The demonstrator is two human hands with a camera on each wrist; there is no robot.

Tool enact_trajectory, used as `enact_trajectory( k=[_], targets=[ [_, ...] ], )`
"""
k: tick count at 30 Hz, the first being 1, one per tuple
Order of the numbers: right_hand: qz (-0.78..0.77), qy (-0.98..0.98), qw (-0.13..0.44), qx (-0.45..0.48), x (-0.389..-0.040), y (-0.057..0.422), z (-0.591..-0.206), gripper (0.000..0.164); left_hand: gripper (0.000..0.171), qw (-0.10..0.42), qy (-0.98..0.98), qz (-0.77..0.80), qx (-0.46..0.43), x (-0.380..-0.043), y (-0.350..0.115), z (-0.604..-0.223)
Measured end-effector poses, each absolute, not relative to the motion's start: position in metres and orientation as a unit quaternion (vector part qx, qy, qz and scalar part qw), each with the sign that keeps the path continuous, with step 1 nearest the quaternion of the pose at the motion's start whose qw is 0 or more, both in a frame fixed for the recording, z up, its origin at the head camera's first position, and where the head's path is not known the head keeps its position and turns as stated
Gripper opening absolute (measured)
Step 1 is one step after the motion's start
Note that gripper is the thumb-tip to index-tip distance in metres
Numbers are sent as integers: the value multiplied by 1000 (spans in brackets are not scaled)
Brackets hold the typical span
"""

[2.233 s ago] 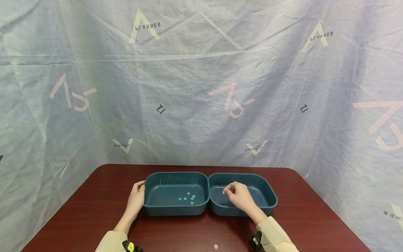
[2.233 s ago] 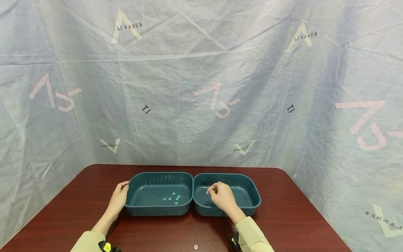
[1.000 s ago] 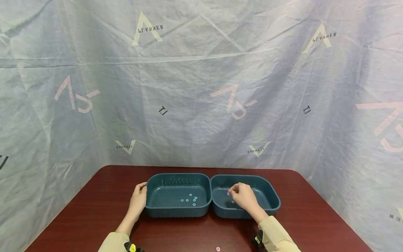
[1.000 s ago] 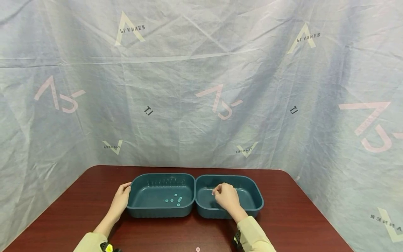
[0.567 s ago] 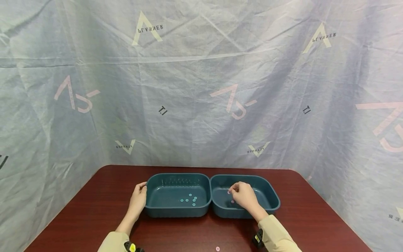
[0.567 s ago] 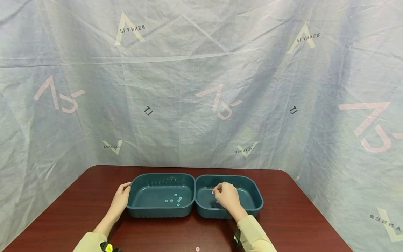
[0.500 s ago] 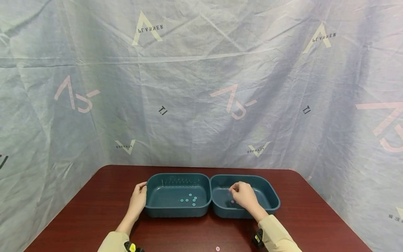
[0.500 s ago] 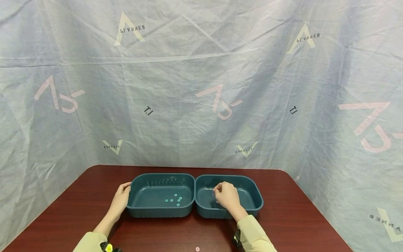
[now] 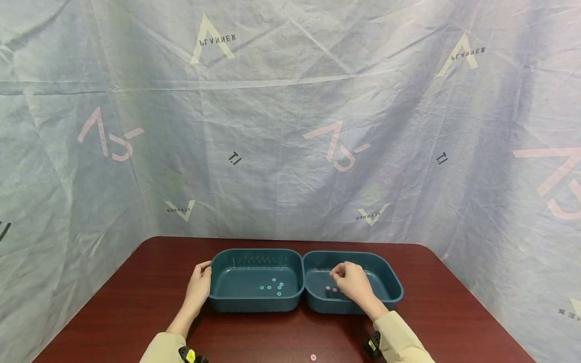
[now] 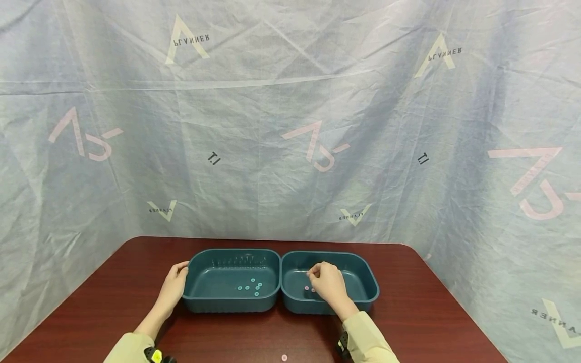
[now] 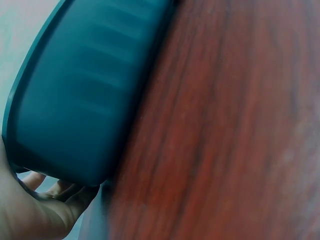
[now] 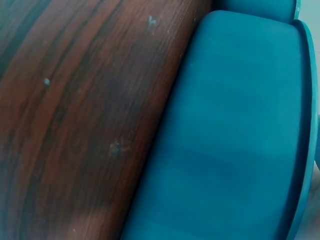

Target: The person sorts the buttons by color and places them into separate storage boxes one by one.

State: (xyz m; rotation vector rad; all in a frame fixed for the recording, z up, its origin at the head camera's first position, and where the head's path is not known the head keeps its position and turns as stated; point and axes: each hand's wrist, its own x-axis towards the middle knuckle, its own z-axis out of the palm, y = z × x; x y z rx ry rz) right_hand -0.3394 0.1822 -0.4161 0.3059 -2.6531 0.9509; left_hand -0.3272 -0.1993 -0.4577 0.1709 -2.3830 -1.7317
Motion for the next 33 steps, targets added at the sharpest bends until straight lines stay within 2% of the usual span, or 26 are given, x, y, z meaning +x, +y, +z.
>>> enact_trajectory(
  k=[16,33],
  targets=[
    [351,-910,178,133,-323,179,-414,4,49,101,-805,-582,58,-328,-199,-458],
    [340,-899,188,202,-303,174,-409,5,49,96,-807,-579,61,-327,-199,-455]
  ],
)
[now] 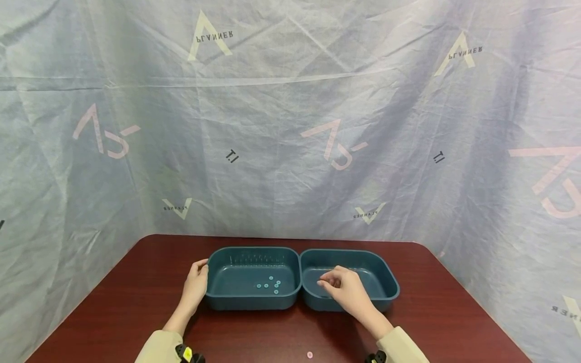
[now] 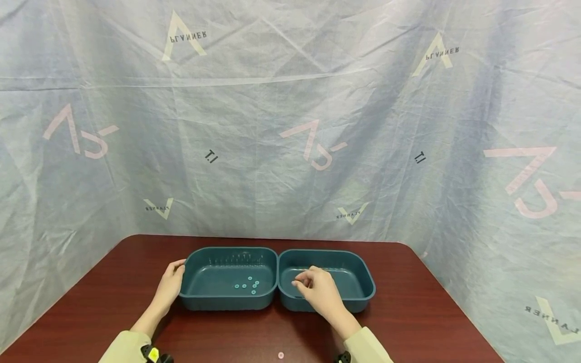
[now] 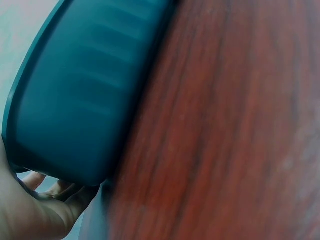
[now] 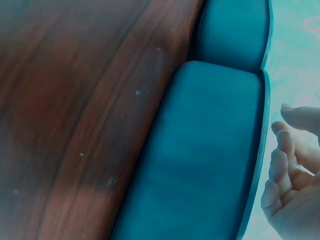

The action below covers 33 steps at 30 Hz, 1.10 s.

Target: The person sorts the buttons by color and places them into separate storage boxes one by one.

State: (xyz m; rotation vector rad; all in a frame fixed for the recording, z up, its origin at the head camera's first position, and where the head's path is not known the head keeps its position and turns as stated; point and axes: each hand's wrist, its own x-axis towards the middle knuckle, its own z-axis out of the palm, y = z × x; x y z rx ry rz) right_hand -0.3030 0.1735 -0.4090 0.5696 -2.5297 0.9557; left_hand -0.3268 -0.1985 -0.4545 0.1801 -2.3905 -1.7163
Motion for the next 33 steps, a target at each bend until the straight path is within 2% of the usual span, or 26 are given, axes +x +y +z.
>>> enact_trajectory(
  k=[13,29,33],
  targets=[
    [335,-874,178,303,-288,174,-413,12,49,91,-804,-584,57,-327,-199,-452],
    [326,-866,141,351,-271,169,-417,11,49,87,-808,-580,60,-327,-198,-452],
    [327,-864,116,364,-266,166,-417,12,48,90,-806,-581,62,-327,-198,-453]
  ],
)
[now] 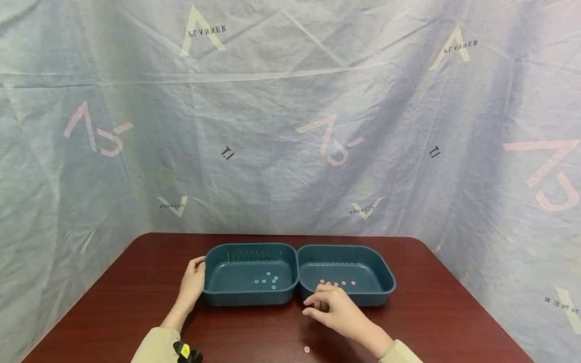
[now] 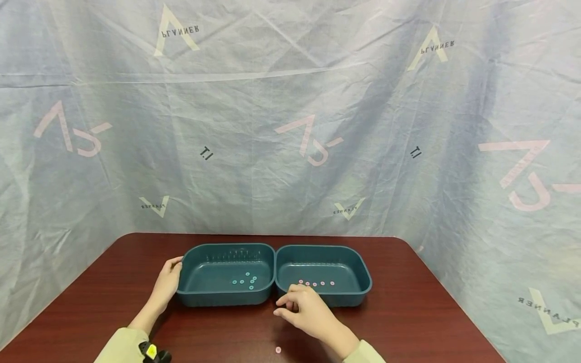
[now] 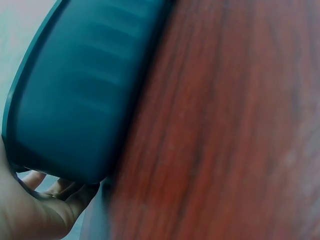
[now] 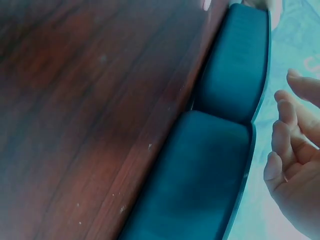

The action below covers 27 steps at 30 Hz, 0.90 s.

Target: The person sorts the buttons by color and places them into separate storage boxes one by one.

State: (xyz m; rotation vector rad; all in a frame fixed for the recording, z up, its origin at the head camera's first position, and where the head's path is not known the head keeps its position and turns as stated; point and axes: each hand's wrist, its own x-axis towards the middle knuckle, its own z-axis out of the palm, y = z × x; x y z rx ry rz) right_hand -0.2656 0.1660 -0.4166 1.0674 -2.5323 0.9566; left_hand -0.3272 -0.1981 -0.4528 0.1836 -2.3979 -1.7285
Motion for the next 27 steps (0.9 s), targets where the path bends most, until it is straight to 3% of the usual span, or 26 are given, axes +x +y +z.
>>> enact_trajectory(
  k=[10,20,27],
  targets=[
    [314,-854,95,404,-260,165,-424,17,49,90,-808,-578,64,-327,-198,-452],
    [292,-851,95,427,-257,167,-426,11,50,86,-811,-575,60,-328,-199,-453],
    [274,-855,50,438,-255,168,-424,10,50,83,-811,-576,58,-327,-198,-452]
  ],
)
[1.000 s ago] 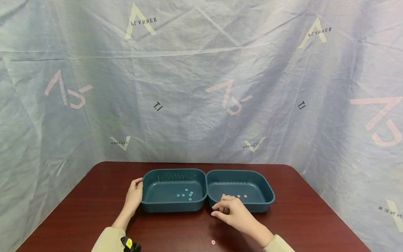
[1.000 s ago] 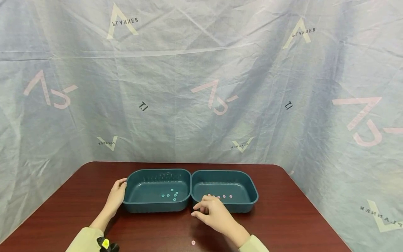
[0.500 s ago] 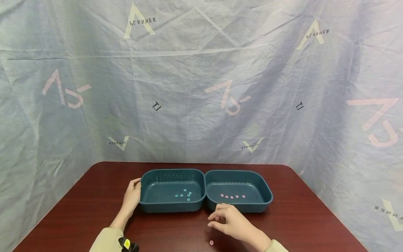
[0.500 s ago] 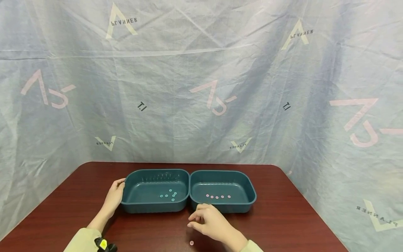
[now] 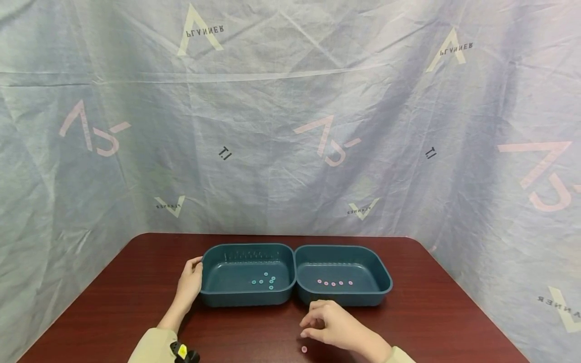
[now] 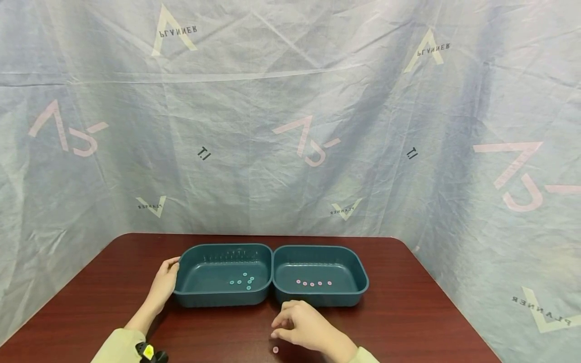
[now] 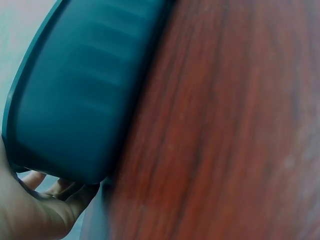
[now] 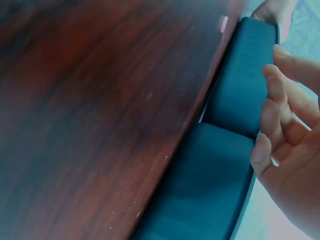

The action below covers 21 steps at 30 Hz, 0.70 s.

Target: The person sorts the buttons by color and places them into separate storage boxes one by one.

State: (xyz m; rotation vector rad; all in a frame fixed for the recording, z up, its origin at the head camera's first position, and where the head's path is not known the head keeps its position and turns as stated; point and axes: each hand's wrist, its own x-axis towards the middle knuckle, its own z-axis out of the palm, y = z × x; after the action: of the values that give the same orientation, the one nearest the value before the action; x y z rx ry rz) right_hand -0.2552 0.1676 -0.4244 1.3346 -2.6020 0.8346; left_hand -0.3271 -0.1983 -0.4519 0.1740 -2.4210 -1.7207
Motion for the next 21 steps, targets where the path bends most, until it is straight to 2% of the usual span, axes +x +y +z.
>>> enact_trajectory(
  k=[7,21],
  targets=[
    [262,-857,-7,443,-253,165,-423,11,51,79,-809,-580,57,-326,-199,-451],
    [225,-860,-64,453,-254,161,-426,12,50,84,-807,-582,54,-326,-199,-453]
  ],
)
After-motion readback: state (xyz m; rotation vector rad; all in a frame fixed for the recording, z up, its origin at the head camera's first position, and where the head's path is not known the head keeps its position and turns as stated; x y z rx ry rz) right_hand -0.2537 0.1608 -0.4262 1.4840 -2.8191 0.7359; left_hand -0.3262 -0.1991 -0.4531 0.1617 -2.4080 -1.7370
